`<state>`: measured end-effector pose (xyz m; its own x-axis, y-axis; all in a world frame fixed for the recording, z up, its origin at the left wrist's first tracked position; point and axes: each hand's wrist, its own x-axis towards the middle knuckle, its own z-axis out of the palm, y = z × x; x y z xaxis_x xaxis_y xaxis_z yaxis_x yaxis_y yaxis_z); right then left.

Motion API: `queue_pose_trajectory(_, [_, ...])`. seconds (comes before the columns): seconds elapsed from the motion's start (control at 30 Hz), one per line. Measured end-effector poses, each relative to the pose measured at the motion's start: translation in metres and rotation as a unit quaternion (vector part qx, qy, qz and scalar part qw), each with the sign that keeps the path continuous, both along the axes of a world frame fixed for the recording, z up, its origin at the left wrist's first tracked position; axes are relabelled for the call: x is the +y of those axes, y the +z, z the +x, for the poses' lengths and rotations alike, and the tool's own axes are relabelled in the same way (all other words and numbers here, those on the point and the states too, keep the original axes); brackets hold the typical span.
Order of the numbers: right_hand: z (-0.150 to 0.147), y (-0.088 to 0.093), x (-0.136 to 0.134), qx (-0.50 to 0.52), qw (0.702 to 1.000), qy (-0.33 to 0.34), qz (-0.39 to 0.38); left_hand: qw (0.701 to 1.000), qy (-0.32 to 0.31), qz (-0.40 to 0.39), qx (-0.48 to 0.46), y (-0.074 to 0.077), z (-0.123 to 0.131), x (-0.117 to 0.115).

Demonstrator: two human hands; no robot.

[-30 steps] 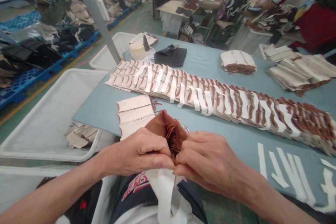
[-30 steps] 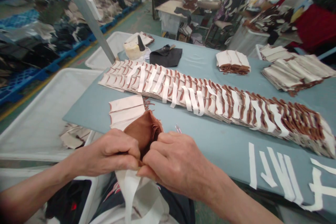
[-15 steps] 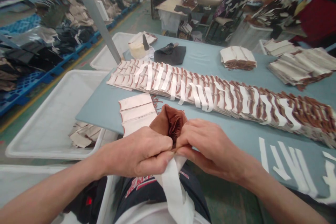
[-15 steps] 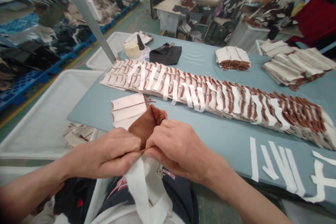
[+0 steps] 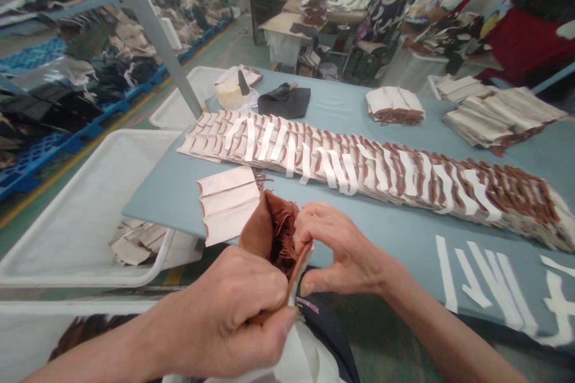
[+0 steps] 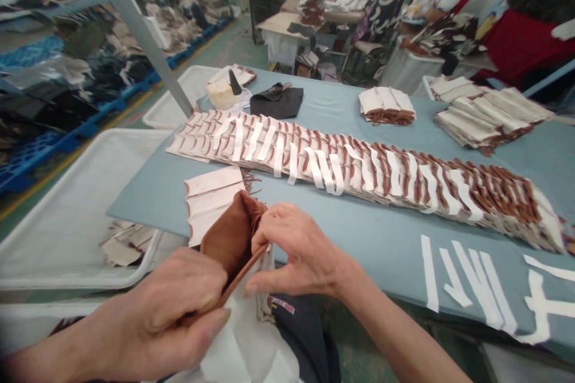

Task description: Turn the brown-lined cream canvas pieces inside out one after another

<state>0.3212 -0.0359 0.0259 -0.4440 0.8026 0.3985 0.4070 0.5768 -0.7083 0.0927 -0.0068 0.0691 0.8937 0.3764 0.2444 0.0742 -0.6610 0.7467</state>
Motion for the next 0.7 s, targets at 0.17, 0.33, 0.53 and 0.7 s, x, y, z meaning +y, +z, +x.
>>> queue_pose_trajectory(0.17, [0.017,-0.023,0.005,-0.019,0.999,-0.034,-0.016,0.999,0.013,-0.039,-0.018,-0.005,-0.008,0.017])
queue_pose_trajectory(0.33, [0.031,0.006,0.003,-0.114,0.99,-0.077,0.001,0.998,0.058,0.011,0.002,-0.006,-0.02,0.068])
queue_pose_trajectory(0.53, [0.039,0.063,0.01,-0.121,0.989,-0.088,-0.004,0.993,0.043,0.088,0.06,0.005,-0.017,0.11])
queue_pose_trajectory(0.7, [0.03,0.077,0.015,-0.055,0.995,-0.036,-0.079,0.992,0.004,0.126,-0.013,0.015,0.012,0.095])
